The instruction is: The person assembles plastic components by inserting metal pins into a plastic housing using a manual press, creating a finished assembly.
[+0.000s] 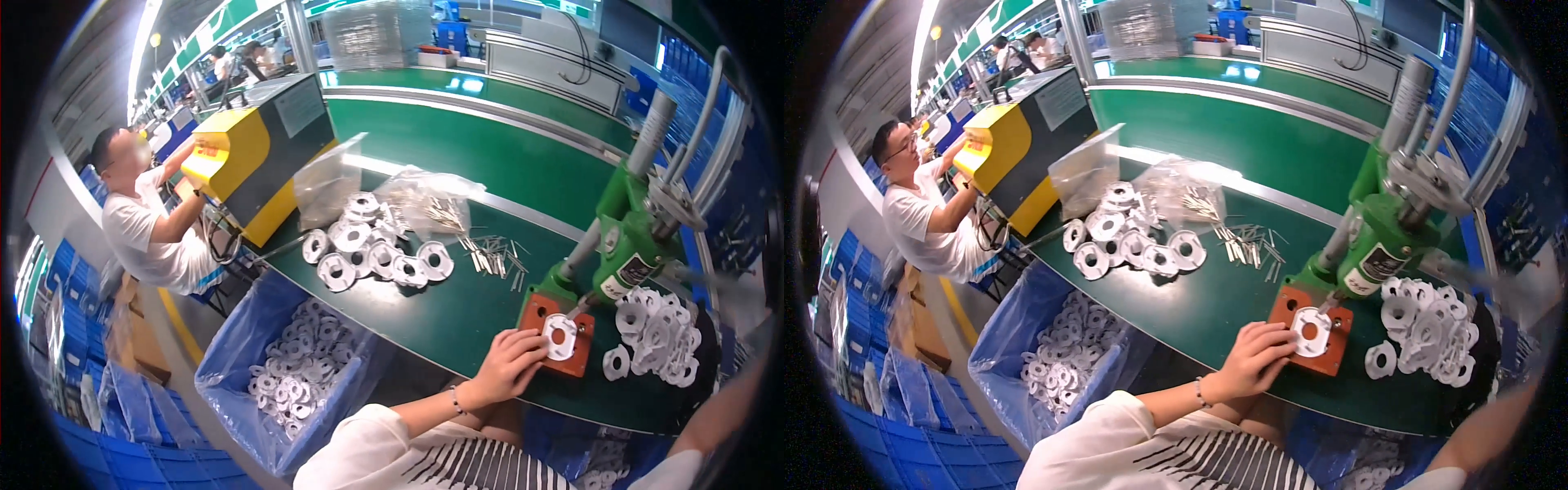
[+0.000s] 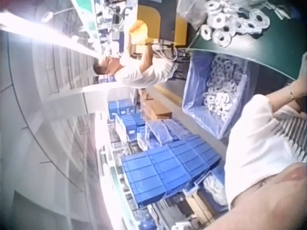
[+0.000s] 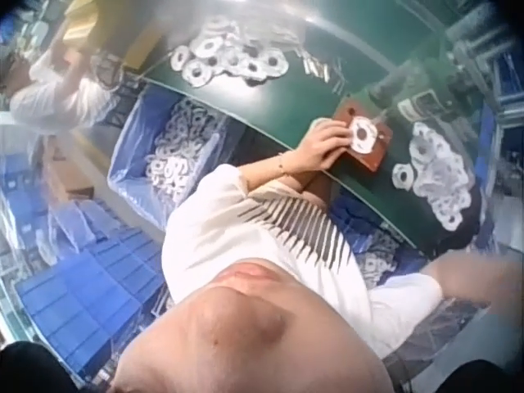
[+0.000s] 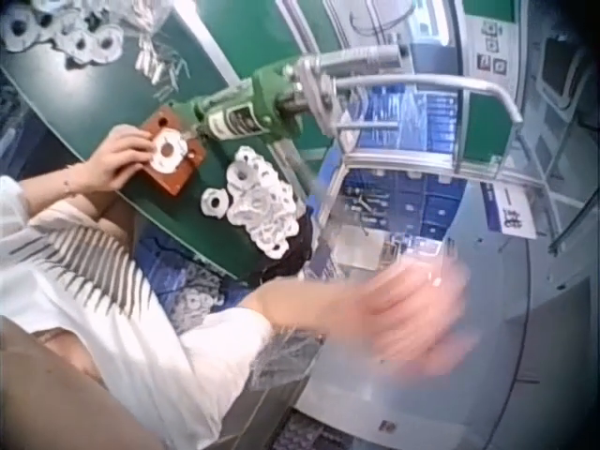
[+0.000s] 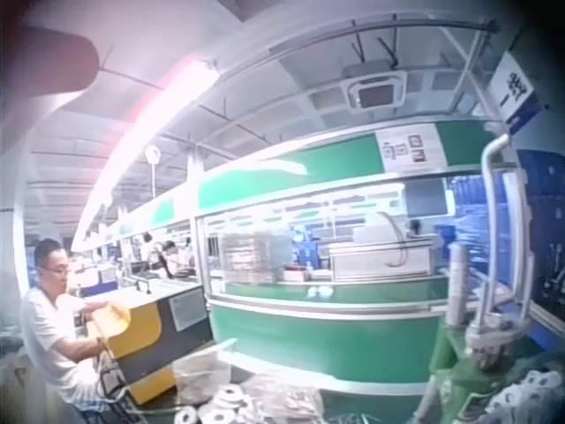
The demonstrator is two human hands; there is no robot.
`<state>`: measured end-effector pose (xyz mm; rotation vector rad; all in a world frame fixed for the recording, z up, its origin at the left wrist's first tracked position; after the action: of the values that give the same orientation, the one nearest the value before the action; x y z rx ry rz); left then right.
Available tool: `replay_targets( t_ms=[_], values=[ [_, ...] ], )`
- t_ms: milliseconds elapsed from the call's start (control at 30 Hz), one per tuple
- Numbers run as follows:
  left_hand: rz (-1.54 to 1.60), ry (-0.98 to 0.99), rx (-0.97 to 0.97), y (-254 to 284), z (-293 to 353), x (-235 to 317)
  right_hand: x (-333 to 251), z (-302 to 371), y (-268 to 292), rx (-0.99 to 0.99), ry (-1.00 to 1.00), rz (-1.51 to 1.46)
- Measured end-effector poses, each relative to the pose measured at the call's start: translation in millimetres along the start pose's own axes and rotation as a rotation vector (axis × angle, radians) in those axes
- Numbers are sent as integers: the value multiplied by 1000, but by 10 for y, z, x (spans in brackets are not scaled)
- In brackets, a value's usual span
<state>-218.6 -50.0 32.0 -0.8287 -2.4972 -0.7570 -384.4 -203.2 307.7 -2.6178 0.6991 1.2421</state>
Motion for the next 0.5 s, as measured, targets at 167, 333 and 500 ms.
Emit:
replay_targets(
  t_ms=[167, 333, 500],
  values=[
    [86, -45, -11, -106, -56, 23, 926, 2395, -1203, -223, 118, 1325],
    [29, -55, 38, -1, -139, -75, 1123, 2085, -1283, -218, 466, 1329],
    [-36, -19, -22, -57, -132, -159, 643, 1764, -1356, -610, 998, 1213]
  ],
)
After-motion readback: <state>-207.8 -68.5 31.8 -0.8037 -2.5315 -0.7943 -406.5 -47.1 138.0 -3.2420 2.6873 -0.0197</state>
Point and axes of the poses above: each hand's wrist, its own z-axis away from the middle knuckle, its own y-axis out of the back of the hand, x = y × z, the point moved 6 cm from there along -z, towards the middle knuckle, and after that the axes turned 1 degree about -y, right-handed, at the moved point
